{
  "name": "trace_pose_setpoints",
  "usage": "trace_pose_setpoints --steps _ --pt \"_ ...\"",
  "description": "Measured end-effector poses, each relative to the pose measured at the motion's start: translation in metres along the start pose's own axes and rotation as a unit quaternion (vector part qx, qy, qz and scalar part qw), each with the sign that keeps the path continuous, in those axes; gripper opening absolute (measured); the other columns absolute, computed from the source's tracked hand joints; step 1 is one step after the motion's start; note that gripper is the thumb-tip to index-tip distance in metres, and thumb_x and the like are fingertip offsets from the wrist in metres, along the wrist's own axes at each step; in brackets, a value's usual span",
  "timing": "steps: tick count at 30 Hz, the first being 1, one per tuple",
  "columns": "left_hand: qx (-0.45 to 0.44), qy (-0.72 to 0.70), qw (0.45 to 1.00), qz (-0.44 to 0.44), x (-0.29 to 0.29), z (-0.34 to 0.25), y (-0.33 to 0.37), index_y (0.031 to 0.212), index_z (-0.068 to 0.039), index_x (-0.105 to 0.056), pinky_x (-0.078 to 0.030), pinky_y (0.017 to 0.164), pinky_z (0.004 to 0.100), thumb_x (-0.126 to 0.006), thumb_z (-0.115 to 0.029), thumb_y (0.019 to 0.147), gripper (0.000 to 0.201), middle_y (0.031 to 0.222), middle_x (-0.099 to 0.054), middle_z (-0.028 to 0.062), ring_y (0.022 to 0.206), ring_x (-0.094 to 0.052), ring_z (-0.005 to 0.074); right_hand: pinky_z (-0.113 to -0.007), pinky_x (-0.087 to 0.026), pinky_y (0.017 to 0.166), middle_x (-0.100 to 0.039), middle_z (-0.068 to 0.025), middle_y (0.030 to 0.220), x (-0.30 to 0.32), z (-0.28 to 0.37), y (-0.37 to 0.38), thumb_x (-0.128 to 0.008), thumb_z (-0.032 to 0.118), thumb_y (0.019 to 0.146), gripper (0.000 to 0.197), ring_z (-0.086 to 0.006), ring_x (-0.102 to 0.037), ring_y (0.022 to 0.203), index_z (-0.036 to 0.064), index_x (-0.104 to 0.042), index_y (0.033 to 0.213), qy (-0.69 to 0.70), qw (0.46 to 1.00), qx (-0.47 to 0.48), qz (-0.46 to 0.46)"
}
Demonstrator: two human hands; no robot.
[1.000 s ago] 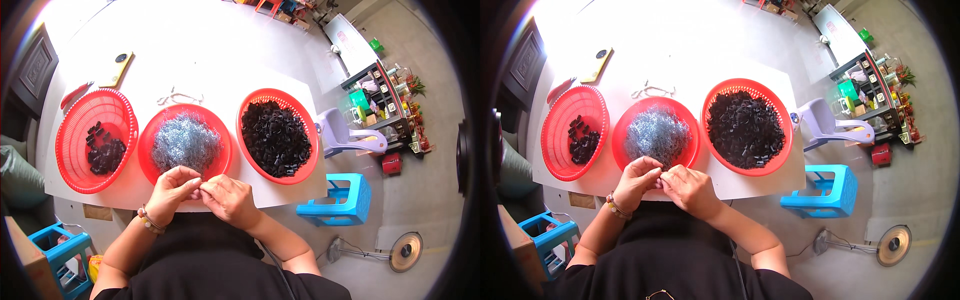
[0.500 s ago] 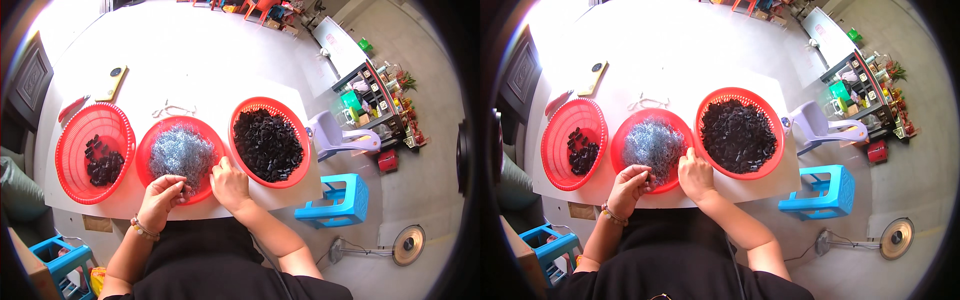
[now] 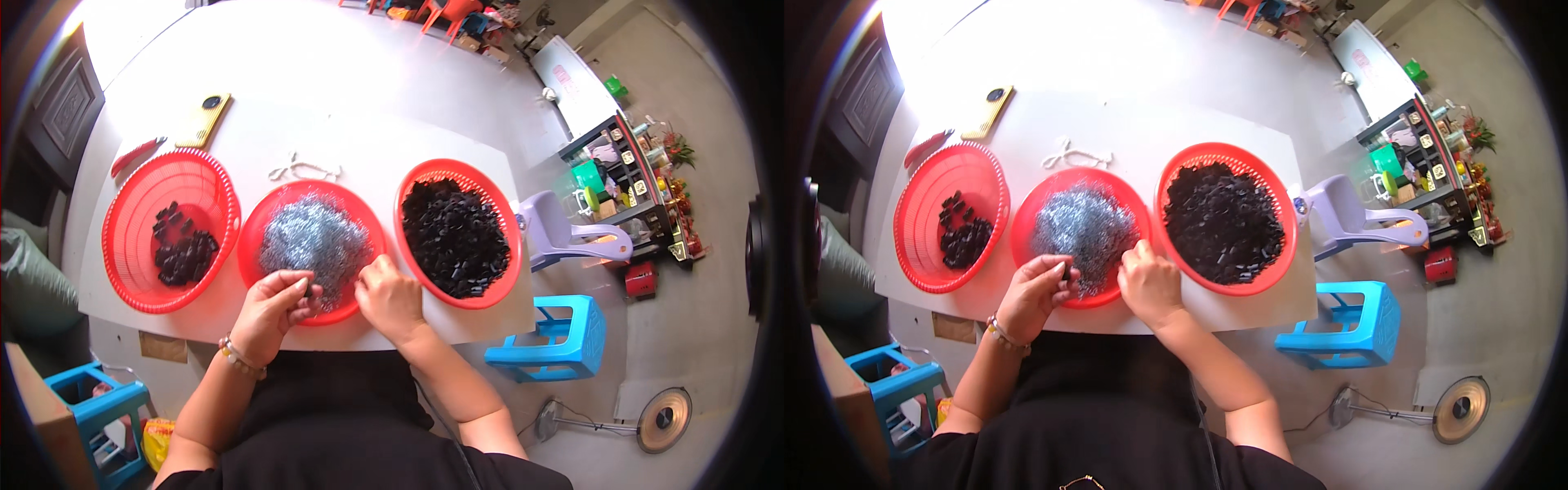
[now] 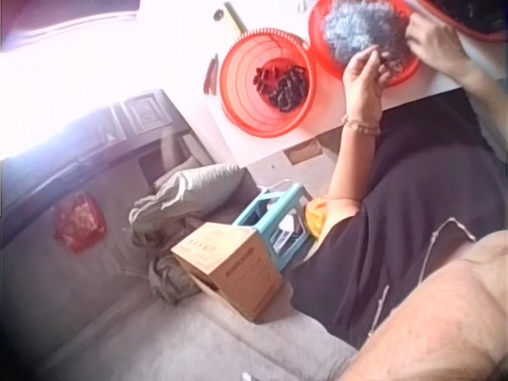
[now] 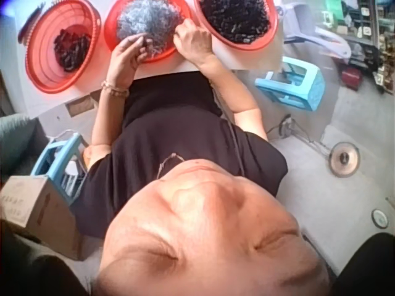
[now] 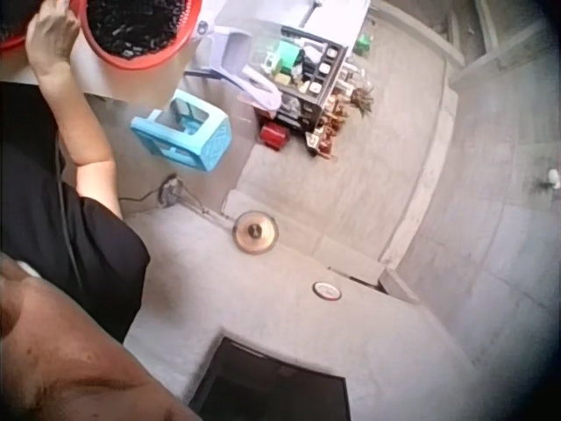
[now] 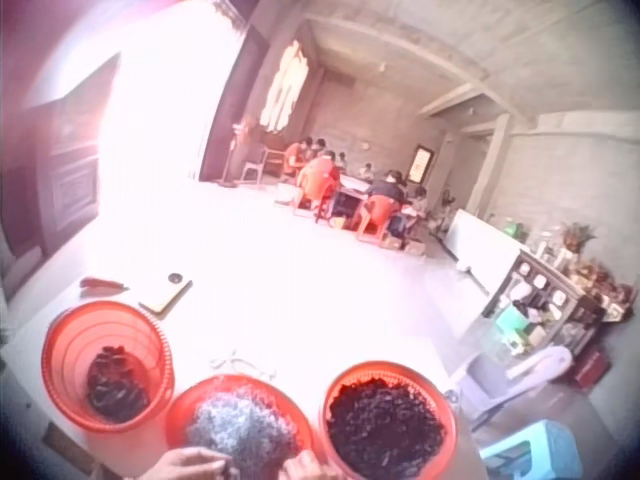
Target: Assembling small black plastic components by hand by inserting smaller silver mesh parts into them.
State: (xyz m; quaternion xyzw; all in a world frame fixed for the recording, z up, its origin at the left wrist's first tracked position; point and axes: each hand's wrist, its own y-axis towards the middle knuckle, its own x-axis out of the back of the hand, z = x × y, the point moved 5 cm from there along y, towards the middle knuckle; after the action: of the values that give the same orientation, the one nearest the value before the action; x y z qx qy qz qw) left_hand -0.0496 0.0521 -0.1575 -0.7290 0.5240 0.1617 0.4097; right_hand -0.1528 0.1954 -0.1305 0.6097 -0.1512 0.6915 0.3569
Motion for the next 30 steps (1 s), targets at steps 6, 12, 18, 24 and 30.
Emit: trace_pose_setpoints --steps 6,12,18,24,30 --pt "-0.011 0.011 1.000 -0.005 -0.010 -0.002 0.005 0.108 -0.003 -0.055 -0.055 0.074 0.0256 -0.053 -0.011 0.093 0.017 0.099 -0.064 0.0098 0.084 -0.064 0.0151 -0.029 -0.046 0.049 -0.057 -0.0040 0.077 0.040 0.018 -0.005 -0.072 0.013 0.075 0.012 -0.0161 -0.056 0.053 0.0078 -0.062 0.079 0.275 0.960 -0.018 -0.037" --pt "-0.005 -0.021 1.000 0.015 -0.013 0.004 0.004 0.106 -0.002 -0.057 -0.055 0.077 0.0264 -0.058 -0.012 0.091 0.018 0.098 -0.064 0.0097 0.084 -0.064 0.0135 -0.028 -0.048 0.049 -0.057 -0.0039 0.077 0.046 0.038 -0.004 -0.071 0.009 0.075 0.011 -0.0158 -0.058 0.055 0.0066 -0.062 0.079 0.269 0.961 0.034 -0.050" --pt "-0.005 -0.005 1.000 0.013 -0.017 0.006 0.002 0.105 -0.002 -0.057 -0.055 0.076 0.0260 -0.059 -0.012 0.091 0.018 0.097 -0.064 0.0091 0.082 -0.064 0.0127 -0.031 -0.049 0.051 -0.058 -0.0045 0.077 0.041 0.038 -0.006 -0.071 0.009 0.074 0.011 -0.0189 -0.060 0.060 0.0067 -0.062 0.079 0.254 0.965 0.045 -0.052" --pt "-0.003 0.030 0.999 -0.012 -0.019 0.012 0.002 0.104 -0.004 -0.060 -0.053 0.071 0.0224 -0.060 -0.010 0.089 0.016 0.094 -0.063 0.0035 0.081 -0.062 0.0101 -0.034 -0.048 0.054 -0.057 -0.0060 0.076 0.042 0.036 -0.005 -0.071 0.011 0.075 0.012 -0.0231 -0.060 0.063 0.0070 -0.060 0.076 0.243 0.965 0.071 -0.063" --pt "0.042 -0.005 0.998 0.039 -0.021 0.018 -0.003 0.107 -0.003 -0.058 -0.053 0.071 0.0233 -0.056 -0.008 0.091 0.017 0.092 -0.063 0.0052 0.081 -0.063 0.0126 -0.033 -0.043 0.048 -0.053 -0.0040 0.070 0.049 0.025 -0.003 -0.073 0.024 0.074 0.023 -0.0211 -0.056 0.055 0.0074 -0.058 0.069 0.234 0.966 0.107 -0.031"
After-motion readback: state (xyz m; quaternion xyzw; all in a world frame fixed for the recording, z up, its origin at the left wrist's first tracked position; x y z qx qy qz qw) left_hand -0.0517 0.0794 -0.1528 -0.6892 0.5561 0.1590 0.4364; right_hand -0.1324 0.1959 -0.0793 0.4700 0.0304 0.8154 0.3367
